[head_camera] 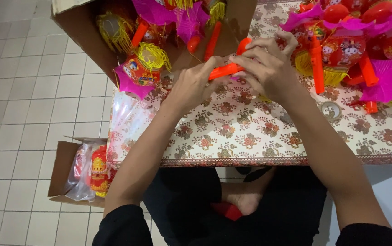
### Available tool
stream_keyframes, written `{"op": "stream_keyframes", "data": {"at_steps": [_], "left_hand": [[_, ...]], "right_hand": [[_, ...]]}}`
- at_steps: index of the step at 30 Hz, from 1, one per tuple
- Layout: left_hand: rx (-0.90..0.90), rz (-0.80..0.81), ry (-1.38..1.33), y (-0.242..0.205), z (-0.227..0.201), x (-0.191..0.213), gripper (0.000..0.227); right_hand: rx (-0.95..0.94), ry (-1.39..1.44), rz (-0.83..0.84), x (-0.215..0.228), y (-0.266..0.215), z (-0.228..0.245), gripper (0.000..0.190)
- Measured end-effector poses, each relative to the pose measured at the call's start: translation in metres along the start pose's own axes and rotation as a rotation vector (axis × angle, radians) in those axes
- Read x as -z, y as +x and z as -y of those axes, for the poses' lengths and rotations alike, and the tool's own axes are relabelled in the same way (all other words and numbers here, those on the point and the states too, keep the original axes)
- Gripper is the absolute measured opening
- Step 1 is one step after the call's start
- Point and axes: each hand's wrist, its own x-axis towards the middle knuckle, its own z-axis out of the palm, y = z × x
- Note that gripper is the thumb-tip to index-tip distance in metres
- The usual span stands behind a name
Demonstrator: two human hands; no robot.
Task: Assembling small decorative lanterns by manually attaching plastic handles to the lantern bodies.
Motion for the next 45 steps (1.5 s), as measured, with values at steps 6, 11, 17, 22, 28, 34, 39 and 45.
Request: {"op": "stream_keyframes", "data": {"at_steps": [6,11,17,22,28,34,39,45], "left_hand": [[-0.041,-0.139,0.061,0.002,0.007,-0.013,0.030],[0.077,-0.001,-0.076,0.001,0.007,-0.015,0.043],[0.018,-0.067,0.017,0.003,-0.005,-0.007,0.032],[0.041,-0.105,0.077,0.001,0.001,-0.013,0.034],[0.052,0.029,-0.041,0.001,0.001,-0.009,0.066],[0.035,-0.088,0.120,0.001,-0.001,-0.014,0.031],[0.242,0.182,-0.105,0.002,-0.009,-0.008,0.079],[0.070,-0.049,0.021,0.001,0.000,-0.016,0.025]], "right_hand": [[-0.024,-0.034,-0.095,-0.004,0.004,0.005,0.026],[0.004,-0.021,-0.160,0.000,0.008,0.005,0.015],[0.010,0.018,-0.175,0.001,0.010,0.005,0.012],[0.009,0.034,-0.155,0.001,0.011,0.009,0.015],[-0.001,0.023,-0.109,-0.003,0.004,0.006,0.015],[0.003,-0.035,-0.165,-0.008,0.006,0.008,0.022],[0.013,0.007,-0.145,-0.011,0.004,0.010,0.026],[0.000,-0.009,-0.211,-0.005,0.009,0.011,0.023]]}}
